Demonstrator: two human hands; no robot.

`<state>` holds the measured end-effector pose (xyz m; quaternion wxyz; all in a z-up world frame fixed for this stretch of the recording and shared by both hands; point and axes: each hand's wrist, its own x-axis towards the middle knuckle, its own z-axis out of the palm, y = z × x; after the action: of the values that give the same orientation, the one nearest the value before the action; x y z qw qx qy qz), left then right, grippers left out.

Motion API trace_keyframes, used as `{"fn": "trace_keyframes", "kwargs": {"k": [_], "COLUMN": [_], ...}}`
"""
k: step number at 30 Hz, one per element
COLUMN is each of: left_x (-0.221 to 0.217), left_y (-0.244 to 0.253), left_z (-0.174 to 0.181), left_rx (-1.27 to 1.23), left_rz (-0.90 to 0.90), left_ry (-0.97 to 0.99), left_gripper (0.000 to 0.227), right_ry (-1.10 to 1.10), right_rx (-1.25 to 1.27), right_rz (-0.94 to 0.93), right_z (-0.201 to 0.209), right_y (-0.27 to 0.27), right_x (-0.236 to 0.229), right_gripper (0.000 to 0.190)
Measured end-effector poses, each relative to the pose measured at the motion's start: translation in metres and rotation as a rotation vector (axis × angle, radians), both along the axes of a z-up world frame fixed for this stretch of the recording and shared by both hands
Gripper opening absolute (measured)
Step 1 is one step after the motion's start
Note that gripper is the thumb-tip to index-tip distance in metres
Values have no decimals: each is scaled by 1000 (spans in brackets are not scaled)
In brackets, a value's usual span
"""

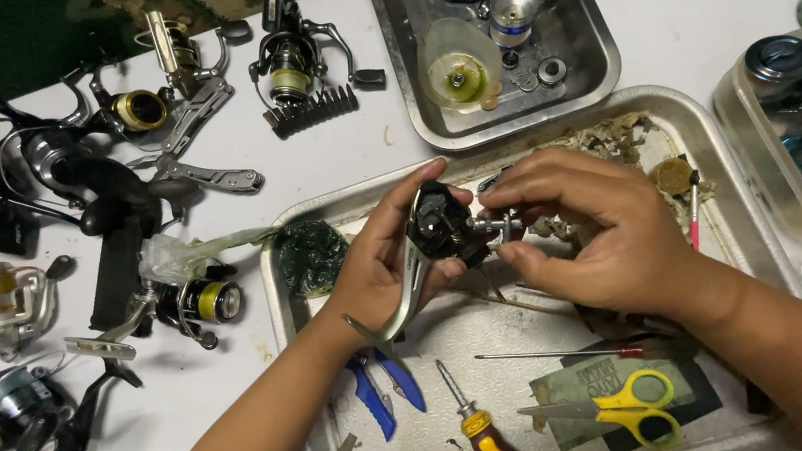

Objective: The person disassembles a fishing reel, removes the spool and internal components, and uses a screwdriver and brush to clean parts. They wipe components with a cloth and place cleaned parts into a tray while working at a cluttered table.

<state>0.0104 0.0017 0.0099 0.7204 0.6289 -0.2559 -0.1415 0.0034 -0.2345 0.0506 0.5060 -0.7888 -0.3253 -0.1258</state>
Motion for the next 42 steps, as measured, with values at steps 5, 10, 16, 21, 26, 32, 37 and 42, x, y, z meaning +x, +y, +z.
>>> {"fn": "trace_keyframes", "kwargs": {"k": [5, 10, 16, 21, 26, 32, 37, 42], "left_x": [2, 3, 13, 12, 7, 3, -10, -3], "left_y": [0, -2, 5, 3, 5, 22, 10, 23], "left_z": [2, 0, -7, -4, 1, 15, 23, 3], "left_rx": [20, -78, -180, -53, 150, 437, 101, 148], "left_rz": [-25, -41, -123, -12, 40, 112, 199, 198], "left_ry": [49, 78, 35, 13, 88, 365, 590, 579], "left_gripper": [82, 82, 63, 62, 60, 54, 68, 52], "right_ry": [316, 486, 581, 670, 755, 812, 812, 816], "right_rx": [172, 254, 358, 727, 786, 815, 823, 844], "right_rz": [11, -14, 30, 55, 84, 119, 134, 159], "right_z": [-3, -15, -18, -46, -43, -37, -33, -25], "right_y": [0, -4, -5, -4, -3, -4, -4, -6], "right_x": [1, 8, 17, 27, 32, 30, 29, 29], "right_gripper": [34, 37, 32, 35, 36, 37, 37, 37]}}
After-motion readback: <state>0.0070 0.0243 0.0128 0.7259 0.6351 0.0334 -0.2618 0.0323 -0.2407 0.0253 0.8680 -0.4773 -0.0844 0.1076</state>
